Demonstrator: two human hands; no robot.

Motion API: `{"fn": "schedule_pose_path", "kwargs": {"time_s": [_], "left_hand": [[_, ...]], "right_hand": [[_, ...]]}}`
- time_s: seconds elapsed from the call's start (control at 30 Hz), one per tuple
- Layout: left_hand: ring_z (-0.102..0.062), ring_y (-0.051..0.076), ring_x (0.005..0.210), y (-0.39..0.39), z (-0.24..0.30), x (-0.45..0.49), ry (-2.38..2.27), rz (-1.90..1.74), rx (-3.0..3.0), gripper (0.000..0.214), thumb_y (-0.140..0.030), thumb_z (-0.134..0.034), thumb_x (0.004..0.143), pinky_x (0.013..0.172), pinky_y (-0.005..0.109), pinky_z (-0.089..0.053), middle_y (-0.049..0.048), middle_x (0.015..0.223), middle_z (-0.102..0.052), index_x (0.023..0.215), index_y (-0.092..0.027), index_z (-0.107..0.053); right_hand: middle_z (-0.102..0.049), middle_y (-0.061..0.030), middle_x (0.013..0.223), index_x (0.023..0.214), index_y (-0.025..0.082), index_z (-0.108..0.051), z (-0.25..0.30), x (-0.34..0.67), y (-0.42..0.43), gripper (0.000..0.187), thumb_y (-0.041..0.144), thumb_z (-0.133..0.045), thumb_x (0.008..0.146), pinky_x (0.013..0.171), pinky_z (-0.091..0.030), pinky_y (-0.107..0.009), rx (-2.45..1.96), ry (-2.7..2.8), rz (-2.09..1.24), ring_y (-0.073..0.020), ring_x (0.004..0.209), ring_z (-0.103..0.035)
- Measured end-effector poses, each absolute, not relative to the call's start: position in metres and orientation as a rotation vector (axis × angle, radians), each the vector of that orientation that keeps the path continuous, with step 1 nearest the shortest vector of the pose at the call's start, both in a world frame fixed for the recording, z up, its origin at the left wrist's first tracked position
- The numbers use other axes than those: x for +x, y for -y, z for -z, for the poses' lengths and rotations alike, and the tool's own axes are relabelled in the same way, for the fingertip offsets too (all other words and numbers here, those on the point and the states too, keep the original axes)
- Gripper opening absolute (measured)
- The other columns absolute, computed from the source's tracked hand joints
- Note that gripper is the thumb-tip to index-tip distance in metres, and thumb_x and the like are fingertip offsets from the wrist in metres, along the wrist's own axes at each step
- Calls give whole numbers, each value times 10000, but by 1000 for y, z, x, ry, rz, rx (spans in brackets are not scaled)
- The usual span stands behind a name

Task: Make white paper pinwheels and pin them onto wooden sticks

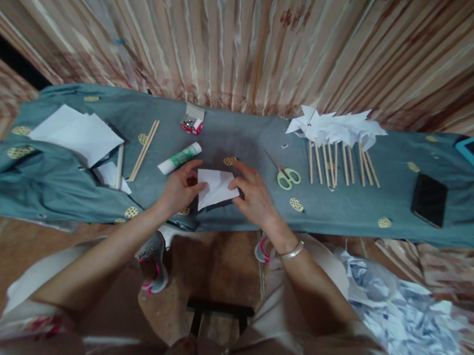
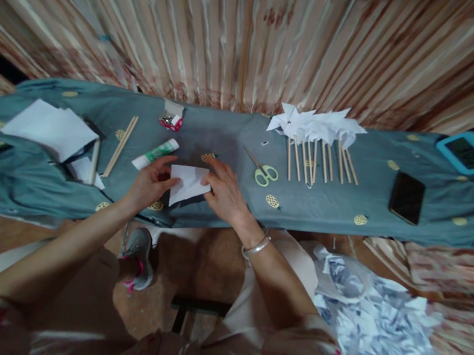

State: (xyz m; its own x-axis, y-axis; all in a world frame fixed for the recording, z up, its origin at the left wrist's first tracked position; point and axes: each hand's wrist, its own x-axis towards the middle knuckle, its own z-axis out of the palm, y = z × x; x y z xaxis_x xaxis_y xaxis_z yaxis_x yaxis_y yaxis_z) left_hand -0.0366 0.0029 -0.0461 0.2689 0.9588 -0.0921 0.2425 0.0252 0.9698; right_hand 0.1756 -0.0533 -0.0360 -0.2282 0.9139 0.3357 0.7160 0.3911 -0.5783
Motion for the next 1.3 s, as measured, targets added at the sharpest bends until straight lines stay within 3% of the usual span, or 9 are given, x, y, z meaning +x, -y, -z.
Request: {"fn": "schedule_pose_path", "kwargs": {"time_s": [0.37, 0.47, 0.53, 0.6, 0.73, 0.9, 1.03, 1.17, 1.3], "left_hand": [[-676, 182, 766, 7, 59, -35, -1163, -773, 1576, 647, -297, -623, 812, 700, 357, -594, 87, 1056, -666, 1411, -189, -404], [-631, 251, 1116, 12, 51, -39, -1147, -835, 1991, 493, -245, -501, 904, 913, 440, -562, 147, 1358, -562, 1394, -202, -459], [-453, 287, 1370, 16, 46, -40, -1051, -819, 2358, 464, -130, -425, 911, 1088, 515, -431, 143, 1503, -450, 1360, -208, -514], [-338, 286, 1458, 20, 42, -40, -926, -726, 2608, 495, -42, -388, 891, 1135, 543, -354, 128, 1554, -405, 1317, -224, -563], [-377, 289, 1435, 22, 41, -36, -860, -600, 2747, 373, -65, -434, 908, 1133, 552, -334, 120, 1496, -496, 1148, -225, -671], [-585, 252, 1184, 18, 42, -37, -898, -577, 2693, 241, -195, -484, 944, 1124, 521, -345, 71, 1145, -710, 950, -240, -721], [-627, 233, 1015, 21, 46, -40, -903, -589, 2629, 232, -236, -498, 946, 1041, 493, -404, 57, 982, -734, 950, -249, -730], [-638, 228, 935, 26, 49, -42, -921, -620, 2551, 252, -295, -500, 958, 910, 432, -454, 79, 949, -732, 1025, -222, -732], [-640, 225, 921, 27, 47, -41, -959, -584, 2490, 293, -349, -482, 969, 906, 414, -448, 82, 942, -730, 1037, -214, -733]], "right_hand": [[-531, -165, 1457, 997, 169, -673, 39, 175, 71, 235, 77, -484, 892, 1042, -437, -526, -1360, 2318, -123, -308, 1315, -488], [-541, -160, 1449, 983, 165, -682, 42, 179, 72, 228, 92, -479, 912, 1041, -449, -508, -1372, 2303, -114, -302, 1303, -499], [-544, -145, 1449, 992, 180, -684, 45, 181, 73, 234, 95, -481, 914, 1044, -450, -513, -1376, 2275, -152, -294, 1303, -499], [-552, -126, 1443, 1011, 205, -683, 48, 183, 75, 246, 101, -479, 918, 1046, -448, -526, -1379, 2243, -199, -282, 1301, -500], [-582, -117, 1409, 1011, 222, -686, 53, 186, 78, 240, 138, -473, 938, 1039, -449, -528, -1376, 2221, -218, -276, 1274, -517], [-610, -122, 1371, 983, 216, -708, 56, 193, 83, 245, 132, -484, 931, 1024, -448, -526, -1358, 2206, -253, -285, 1239, -527], [-669, -100, 1261, 973, 231, -726, 58, 198, 88, 220, 143, -534, 910, 960, -476, -494, -1407, 2192, -300, -279, 1150, -569], [-715, -91, 1119, 966, 220, -734, 57, 198, 91, 165, 247, -575, 935, 907, -495, -437, -1398, 2140, -369, -250, 1019, -612], [-735, -70, 1019, 973, 216, -718, 52, 193, 91, 198, 340, -564, 960, 895, -497, -371, -1381, 2018, -498, -211, 952, -638]]}}
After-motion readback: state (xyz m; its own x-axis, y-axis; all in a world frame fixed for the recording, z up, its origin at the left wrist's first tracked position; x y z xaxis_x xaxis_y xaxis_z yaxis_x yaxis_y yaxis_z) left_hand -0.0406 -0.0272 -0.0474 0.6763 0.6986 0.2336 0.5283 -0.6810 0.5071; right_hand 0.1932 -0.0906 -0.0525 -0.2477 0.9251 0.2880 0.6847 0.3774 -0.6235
